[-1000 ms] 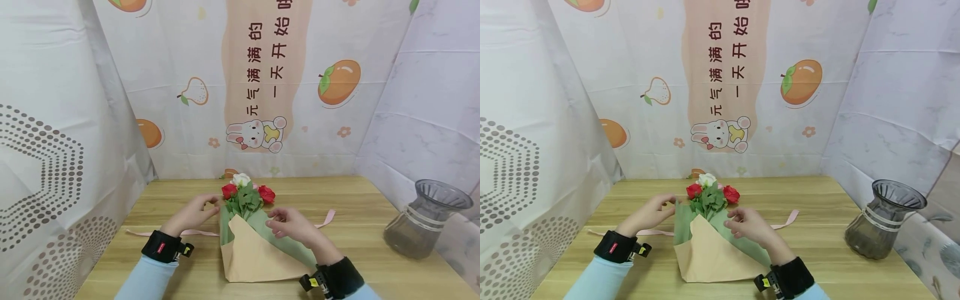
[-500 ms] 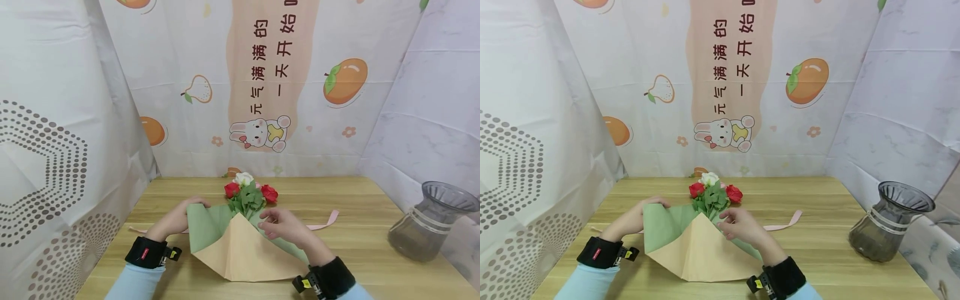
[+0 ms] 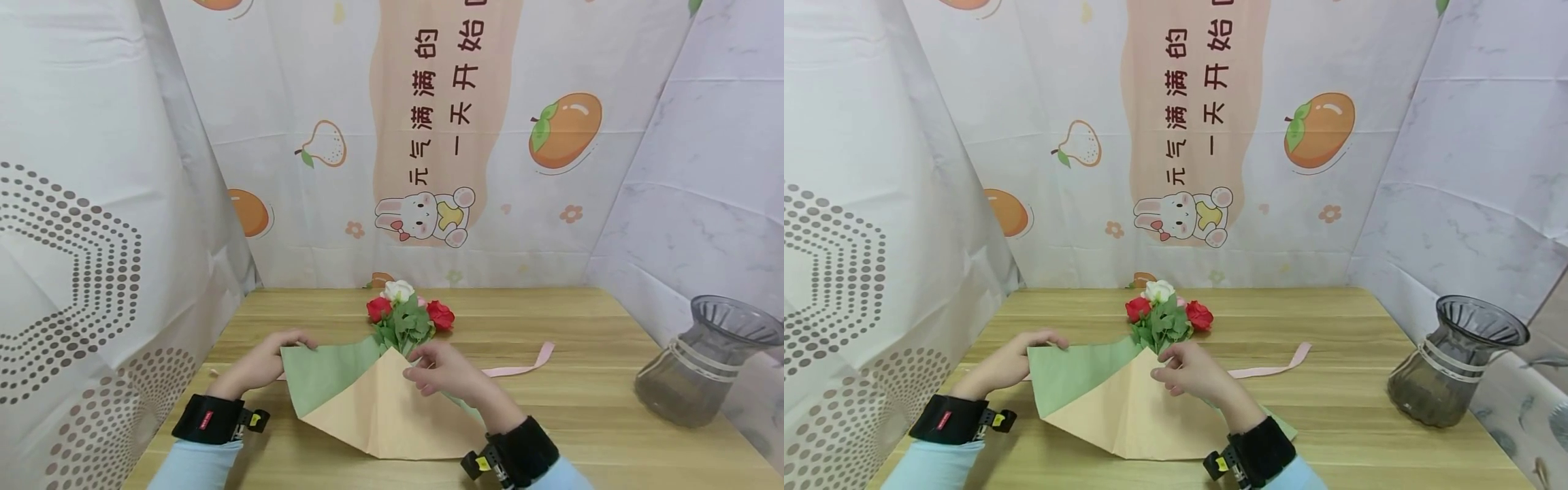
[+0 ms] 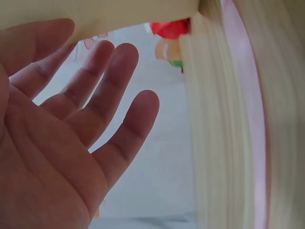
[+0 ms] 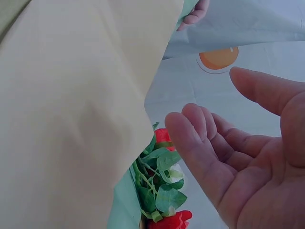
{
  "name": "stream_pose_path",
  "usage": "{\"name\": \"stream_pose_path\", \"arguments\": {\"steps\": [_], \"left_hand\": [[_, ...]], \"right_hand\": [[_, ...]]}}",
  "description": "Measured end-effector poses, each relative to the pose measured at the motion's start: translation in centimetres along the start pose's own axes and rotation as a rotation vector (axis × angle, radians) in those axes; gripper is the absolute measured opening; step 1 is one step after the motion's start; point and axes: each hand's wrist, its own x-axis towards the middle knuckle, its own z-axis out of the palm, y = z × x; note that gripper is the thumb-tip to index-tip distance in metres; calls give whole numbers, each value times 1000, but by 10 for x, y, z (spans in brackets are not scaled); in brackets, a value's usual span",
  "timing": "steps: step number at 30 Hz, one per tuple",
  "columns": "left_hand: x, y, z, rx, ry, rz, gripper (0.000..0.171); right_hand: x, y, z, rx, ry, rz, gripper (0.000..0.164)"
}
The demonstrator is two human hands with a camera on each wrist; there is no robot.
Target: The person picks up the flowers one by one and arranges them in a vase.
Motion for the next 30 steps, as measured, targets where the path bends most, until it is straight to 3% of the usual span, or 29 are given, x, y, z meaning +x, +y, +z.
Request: {"name": "stream_pose_path", "arguments": {"steps": [8,15,20,30], "left_hand": [[-16,-10,-10,90,-14,-39,33],[-21,-13,-14,228,-47,-45,61],[-26,-14,-14,276,-79,-94,56],[-35,-21,-17,321,-97,-123,46]], "right_hand": [[6,-2,11,-17,-49,6,48],[11,2,25,-31,-76,8,48],[16,4,35,-13,-93,25,44],[18,4,48,-52,-83,54,35]]}}
